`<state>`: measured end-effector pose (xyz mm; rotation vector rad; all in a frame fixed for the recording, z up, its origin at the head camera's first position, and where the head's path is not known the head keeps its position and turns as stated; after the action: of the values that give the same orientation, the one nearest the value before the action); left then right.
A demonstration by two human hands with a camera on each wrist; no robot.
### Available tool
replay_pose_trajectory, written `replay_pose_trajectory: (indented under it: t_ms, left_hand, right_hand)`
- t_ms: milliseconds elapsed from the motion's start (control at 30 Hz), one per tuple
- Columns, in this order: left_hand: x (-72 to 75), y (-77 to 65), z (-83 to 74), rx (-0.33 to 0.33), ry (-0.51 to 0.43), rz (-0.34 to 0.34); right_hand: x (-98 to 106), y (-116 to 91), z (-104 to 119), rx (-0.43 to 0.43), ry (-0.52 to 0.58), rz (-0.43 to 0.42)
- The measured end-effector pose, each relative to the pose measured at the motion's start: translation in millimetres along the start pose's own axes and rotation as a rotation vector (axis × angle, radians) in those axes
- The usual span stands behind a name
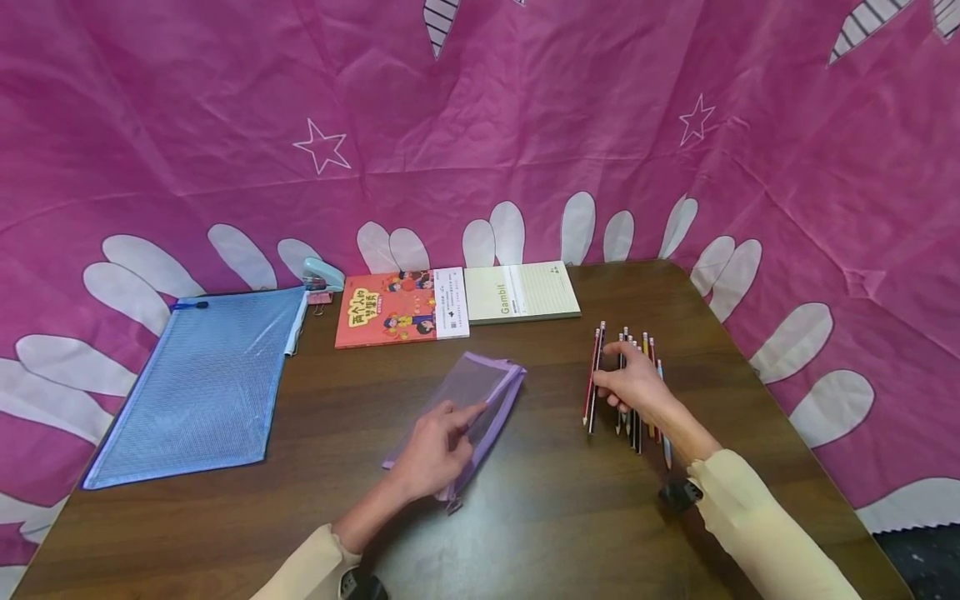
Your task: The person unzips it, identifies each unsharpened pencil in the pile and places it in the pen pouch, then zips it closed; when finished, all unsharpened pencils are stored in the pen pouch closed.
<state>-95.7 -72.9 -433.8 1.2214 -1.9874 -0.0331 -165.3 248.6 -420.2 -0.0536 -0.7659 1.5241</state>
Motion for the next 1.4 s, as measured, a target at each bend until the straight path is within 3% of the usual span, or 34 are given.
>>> replay_pose_trajectory:
  t_ms: [200, 367, 800, 1000, 1400]
  left_hand:
    - [0.9, 2.4, -1.8, -0.001, 0.007, -0.029]
    - [1.1, 3.3, -2.4, 0.002, 0.0, -0.049]
    - [-0.3, 6.3, -1.8, -0.026, 0.013, -0.117]
    - [-1.9, 8.2, -2.2, 0.005, 0.029, -0.132]
    - [-5.6, 11.7, -6.2, -0.021, 0.065, -0.181]
  right_hand:
    - [-9.3, -5.0, 0.7, 0.0, 0.184, 0.087]
    - [-16.8, -10.7, 0.1, 0.044, 0.252, 0.125]
    - [-39.0, -20.4, 1.7, 0.06, 0.329, 0.18]
    - [-53.1, -25.3, 7.4, 0.048, 0.361, 0.153]
    - [-83.6, -33.2, 17.8, 0.053, 0.392, 0.151]
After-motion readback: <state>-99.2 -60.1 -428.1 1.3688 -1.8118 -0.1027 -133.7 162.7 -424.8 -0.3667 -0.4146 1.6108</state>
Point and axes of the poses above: each hand's wrist, its own y-axis towards the middle knuckle, its own x-axis out of the back of the hand, z = x × y, the point moved 2 cm from there along y, towards the middle knuckle, and after that the axes turned 14 degrees about -x, right-handed, at the moved point
